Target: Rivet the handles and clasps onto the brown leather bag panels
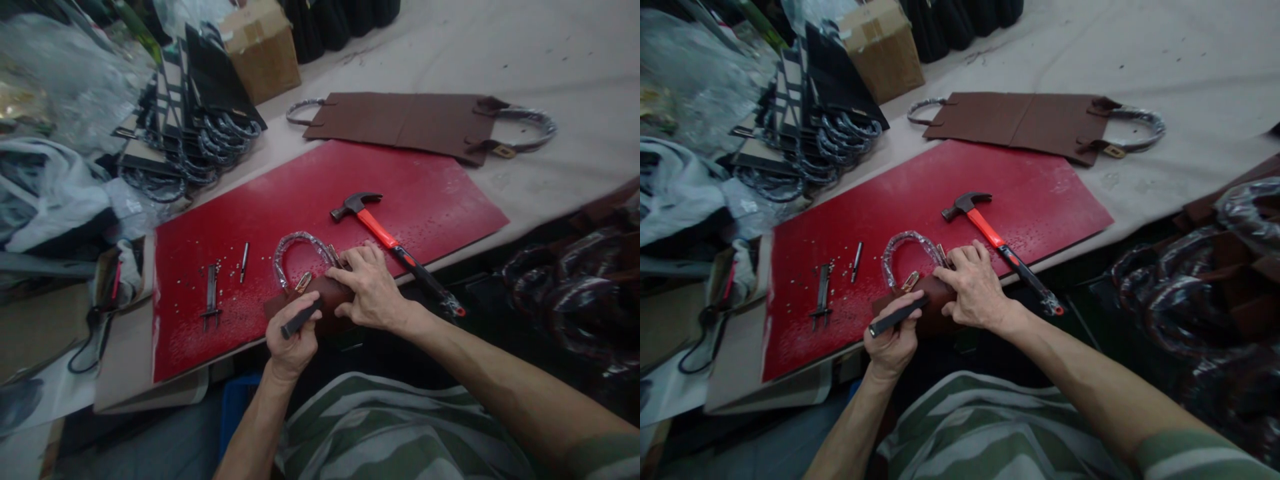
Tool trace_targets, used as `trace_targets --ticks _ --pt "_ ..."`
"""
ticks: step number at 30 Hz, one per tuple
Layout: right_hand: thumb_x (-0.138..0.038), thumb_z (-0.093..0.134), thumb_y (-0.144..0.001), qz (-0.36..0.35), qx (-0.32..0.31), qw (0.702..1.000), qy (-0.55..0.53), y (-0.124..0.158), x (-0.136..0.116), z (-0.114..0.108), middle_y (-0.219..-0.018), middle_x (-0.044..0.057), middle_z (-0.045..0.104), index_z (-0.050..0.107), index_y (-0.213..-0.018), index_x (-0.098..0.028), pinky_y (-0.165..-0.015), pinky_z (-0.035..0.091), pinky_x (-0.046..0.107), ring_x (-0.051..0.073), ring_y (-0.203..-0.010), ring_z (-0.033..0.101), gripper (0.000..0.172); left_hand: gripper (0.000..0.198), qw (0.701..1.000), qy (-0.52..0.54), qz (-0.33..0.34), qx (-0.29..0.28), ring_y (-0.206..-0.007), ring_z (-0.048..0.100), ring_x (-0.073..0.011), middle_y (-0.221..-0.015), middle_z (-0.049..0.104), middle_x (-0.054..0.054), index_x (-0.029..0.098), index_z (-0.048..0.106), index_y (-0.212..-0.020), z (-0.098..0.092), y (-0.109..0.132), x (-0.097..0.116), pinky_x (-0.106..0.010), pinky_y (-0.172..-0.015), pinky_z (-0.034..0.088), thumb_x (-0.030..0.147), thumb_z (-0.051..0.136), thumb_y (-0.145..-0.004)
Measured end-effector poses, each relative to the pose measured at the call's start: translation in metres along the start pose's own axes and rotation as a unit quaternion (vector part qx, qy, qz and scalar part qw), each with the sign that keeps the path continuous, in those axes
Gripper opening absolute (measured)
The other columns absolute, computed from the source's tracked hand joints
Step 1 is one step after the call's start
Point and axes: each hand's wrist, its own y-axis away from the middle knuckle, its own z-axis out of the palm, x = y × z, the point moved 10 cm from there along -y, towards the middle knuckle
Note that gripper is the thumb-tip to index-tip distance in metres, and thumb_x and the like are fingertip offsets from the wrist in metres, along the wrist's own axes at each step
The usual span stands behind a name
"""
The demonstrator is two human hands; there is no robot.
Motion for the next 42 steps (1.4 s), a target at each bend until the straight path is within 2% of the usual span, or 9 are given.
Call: trace_targets --ticks 7,11,15,21,27,36,39,42 --pt "-0.043 0.086 -0.059 0.0 -0.003 1.0 -0.003 0.001 0.001 0.0 -0.11 0.008 0.053 0.068 -0.117 -0.026 -0.112 0.022 0.053 0.029 -0.104 0.043 0.064 0.013 0.998 -0.055 0.017 0.033 -0.1 0.072 -0.0198 -0.107 0.073 -0.01 0.016 0.061 -0.103 0.005 0.007 0.008 -0.035 -0.088 0.062 0.01 0.056 -0.093" --pt "-0.043 0.087 -0.057 0.004 0.0 1.0 -0.004 0.0 0.001 0.0 -0.109 0.008 0.053 0.068 -0.116 -0.025 -0.112 0.021 0.052 0.028 -0.103 0.043 0.064 0.018 0.996 -0.037 0.023 0.077 -0.1 0.072 -0.0213 -0.108 0.072 -0.012 0.014 0.056 -0.112 0.003 0.011 0.013 -0.036 -0.085 0.063 0.01 0.057 -0.094" --pt "-0.043 0.086 -0.059 0.003 0.0 1.0 -0.004 0.0 0.0 0.0 -0.109 0.009 0.053 0.068 -0.116 -0.024 -0.112 0.022 0.052 0.028 -0.103 0.043 0.063 0.014 0.995 -0.047 0.016 0.089 -0.099 0.072 -0.0203 -0.106 0.071 -0.011 0.014 0.057 -0.108 0.003 0.01 0.015 -0.036 -0.086 0.062 0.01 0.056 -0.095" --pt "-0.041 0.087 -0.057 0.004 -0.004 1.0 -0.002 0.0 0.001 0.001 -0.11 0.008 0.053 0.067 -0.117 -0.025 -0.113 0.021 0.052 0.029 -0.104 0.042 0.065 0.014 0.995 -0.073 0.012 0.07 -0.095 0.072 -0.0178 -0.101 0.072 -0.008 0.016 0.06 -0.107 0.002 0.001 0.017 -0.032 -0.085 0.061 0.01 0.055 -0.094" --pt "-0.041 0.088 -0.056 0.003 0.0 1.0 0.002 0.001 0.0 -0.002 -0.109 0.008 0.053 0.067 -0.117 -0.026 -0.113 0.02 0.052 0.029 -0.103 0.043 0.066 0.013 0.995 -0.096 -0.005 0.027 -0.092 0.072 -0.017 -0.096 0.073 -0.007 0.016 0.062 -0.105 0.006 -0.014 0.016 -0.028 -0.086 0.058 0.016 0.054 -0.096" --pt "-0.044 0.09 -0.056 -0.012 0.005 1.0 -0.008 0.001 -0.001 -0.002 -0.109 0.009 0.053 0.067 -0.119 -0.025 -0.11 0.024 0.054 0.029 -0.104 0.044 0.07 0.012 0.988 -0.146 0.026 0.035 -0.087 0.073 -0.0179 -0.091 0.074 -0.008 0.015 0.064 -0.1 0.01 -0.016 0.019 -0.028 -0.085 0.059 0.019 0.053 -0.096" --pt "-0.036 0.085 -0.065 -0.035 0.009 0.998 -0.049 0.004 -0.002 -0.009 -0.112 0.009 0.055 0.066 -0.122 -0.025 -0.102 0.034 0.048 0.028 -0.104 0.046 0.061 0.011 0.99 -0.133 0.035 0.036 -0.088 0.073 -0.0177 -0.091 0.074 -0.008 0.015 0.064 -0.101 0.011 -0.016 0.018 -0.027 -0.086 0.058 0.016 0.054 -0.095" --pt "-0.027 0.071 -0.082 -0.023 0.09 0.993 -0.073 0.013 0.014 -0.038 -0.114 0.01 0.059 0.067 -0.118 -0.018 -0.097 0.04 0.041 0.026 -0.106 0.049 0.037 0.012 0.991 -0.126 0.032 0.037 -0.088 0.073 -0.0182 -0.09 0.074 -0.008 0.016 0.063 -0.101 0.011 -0.016 0.015 -0.028 -0.087 0.058 0.016 0.054 -0.094"
